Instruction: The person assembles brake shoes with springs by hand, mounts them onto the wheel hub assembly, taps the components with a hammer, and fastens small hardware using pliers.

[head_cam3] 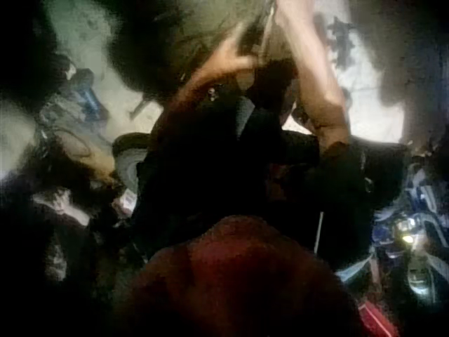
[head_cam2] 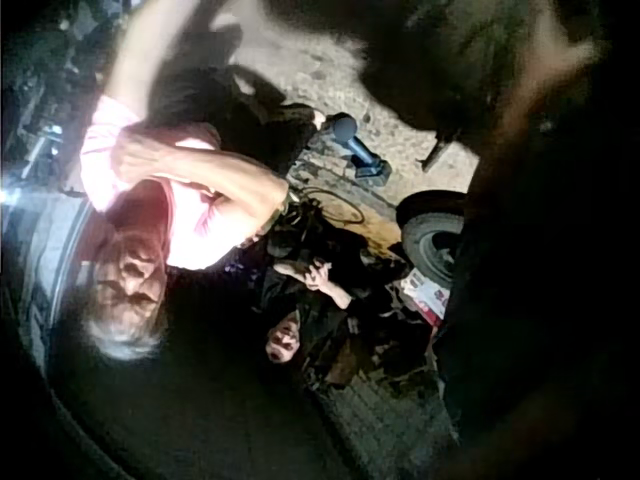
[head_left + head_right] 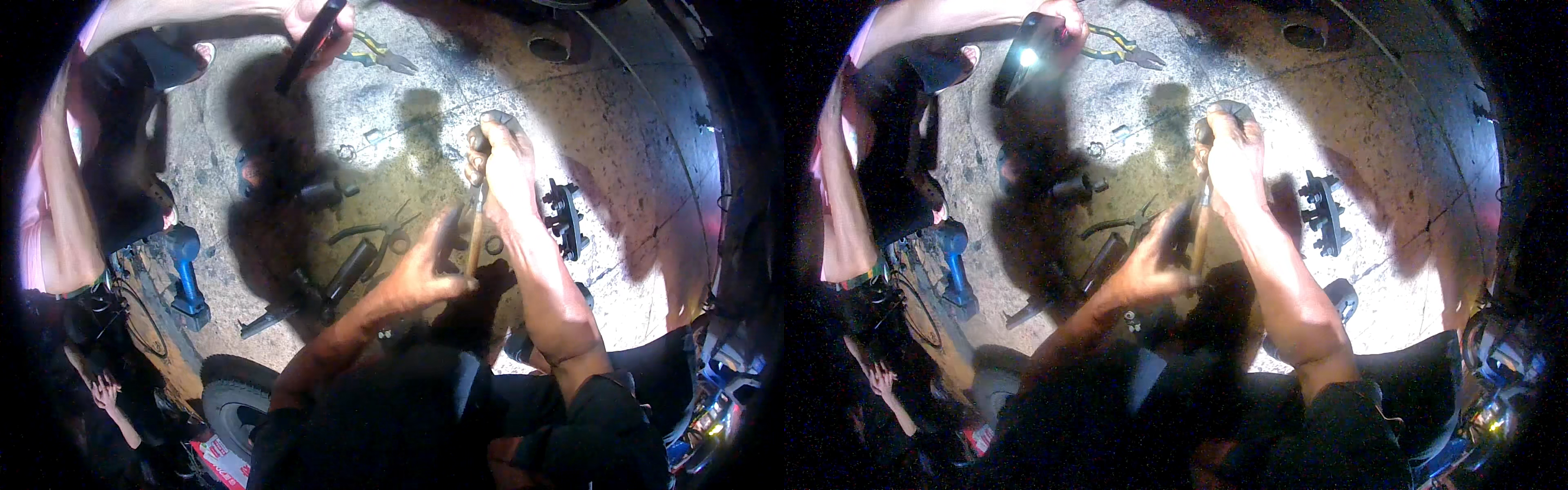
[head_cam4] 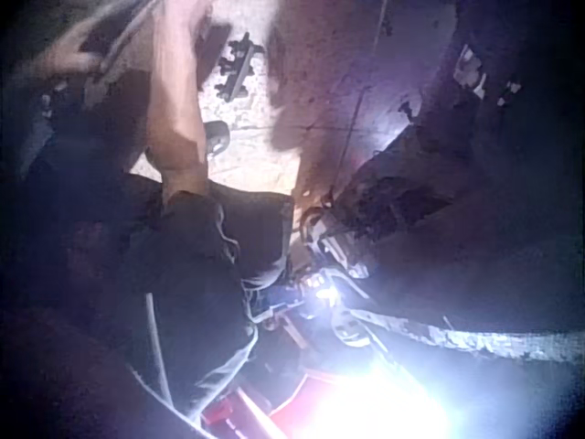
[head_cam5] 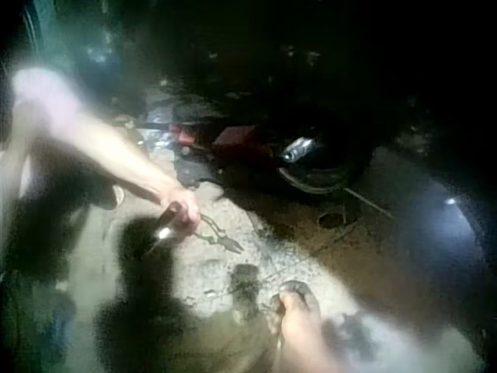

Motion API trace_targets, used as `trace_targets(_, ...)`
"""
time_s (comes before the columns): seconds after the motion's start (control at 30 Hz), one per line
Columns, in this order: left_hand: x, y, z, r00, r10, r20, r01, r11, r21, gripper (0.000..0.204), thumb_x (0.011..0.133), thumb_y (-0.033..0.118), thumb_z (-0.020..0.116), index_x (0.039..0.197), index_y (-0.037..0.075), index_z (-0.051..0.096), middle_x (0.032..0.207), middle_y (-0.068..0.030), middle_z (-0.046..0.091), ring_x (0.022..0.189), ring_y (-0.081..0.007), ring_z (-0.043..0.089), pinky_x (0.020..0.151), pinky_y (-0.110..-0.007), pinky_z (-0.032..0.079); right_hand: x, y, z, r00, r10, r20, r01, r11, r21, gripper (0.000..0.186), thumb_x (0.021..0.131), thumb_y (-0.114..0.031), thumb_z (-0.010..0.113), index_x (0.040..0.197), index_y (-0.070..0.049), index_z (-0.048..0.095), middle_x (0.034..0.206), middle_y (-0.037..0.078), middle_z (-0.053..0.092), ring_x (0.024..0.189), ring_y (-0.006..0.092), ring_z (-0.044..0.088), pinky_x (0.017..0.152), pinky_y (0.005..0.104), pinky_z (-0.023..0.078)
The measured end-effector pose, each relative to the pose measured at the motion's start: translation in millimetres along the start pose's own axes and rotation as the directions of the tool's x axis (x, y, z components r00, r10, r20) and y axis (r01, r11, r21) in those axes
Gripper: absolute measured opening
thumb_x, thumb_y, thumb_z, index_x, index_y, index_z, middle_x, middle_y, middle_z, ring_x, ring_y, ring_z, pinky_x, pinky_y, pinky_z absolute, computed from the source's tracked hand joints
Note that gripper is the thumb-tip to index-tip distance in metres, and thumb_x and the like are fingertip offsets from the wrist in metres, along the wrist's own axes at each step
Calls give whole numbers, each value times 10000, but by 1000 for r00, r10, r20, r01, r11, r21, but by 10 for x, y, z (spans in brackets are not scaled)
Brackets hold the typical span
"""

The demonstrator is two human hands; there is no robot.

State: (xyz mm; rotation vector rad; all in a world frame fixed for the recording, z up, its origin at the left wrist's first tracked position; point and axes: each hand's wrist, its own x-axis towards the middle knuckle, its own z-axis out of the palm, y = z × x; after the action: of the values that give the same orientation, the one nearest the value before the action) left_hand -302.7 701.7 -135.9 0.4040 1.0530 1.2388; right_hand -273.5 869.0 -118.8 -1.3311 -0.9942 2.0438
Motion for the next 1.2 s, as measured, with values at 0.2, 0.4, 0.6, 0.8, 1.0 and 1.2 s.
trace_targets(0.2,-5,-264,20,971,156,-183,-124,977,173,888,688,84,687,1424,-1,199,1336,-174,410,1154,-245,459,918,-360,418,48,79,-36,998,-41,47,42,999,-17,80,916,-111,489,977,-66,513,771,59,563,535,92,478,467,230,405)
trace_targets(0.4,-52,61,-126,981,169,-91,-177,980,-90,855,616,95,676,1367,7,277,1255,-194,495,1062,-268,555,853,-363,468,89,5,-233,978,-143,150,161,980,-114,132,902,-120,541,994,-27,559,858,84,621,684,134,603,573,254,505)
trace_targets(0.6,-57,146,-182,992,79,-94,-96,977,-191,779,586,87,661,1298,-2,358,1234,-206,517,1068,-283,564,813,-372,491,8,25,-212,968,-209,140,235,950,-206,108,881,-104,608,948,-21,597,810,55,627,666,117,602,586,246,509)
trace_targets(0.8,-50,212,-188,997,68,-30,-70,995,-76,797,578,89,650,1315,-3,362,1239,-172,527,1082,-280,560,821,-374,496,-18,44,-198,939,-296,173,334,906,-262,50,883,-65,607,917,-27,612,789,16,620,662,77,581,591,227,500)
trace_targets(1.0,-67,232,-151,995,97,-25,-99,985,-141,816,576,84,637,1335,-1,348,1250,-162,520,1097,-281,549,854,-370,476,-22,35,-212,927,-324,190,366,893,-262,48,888,-60,602,916,-22,609,785,7,613,669,76,577,588,228,505)
trace_targets(1.2,-87,231,-154,995,92,-24,-95,982,-161,800,581,99,637,1325,-2,360,1244,-159,519,1090,-277,544,847,-365,470,-4,59,-229,924,-329,194,369,899,-236,47,886,-56,604,919,-22,605,797,7,604,675,75,574,588,232,505)
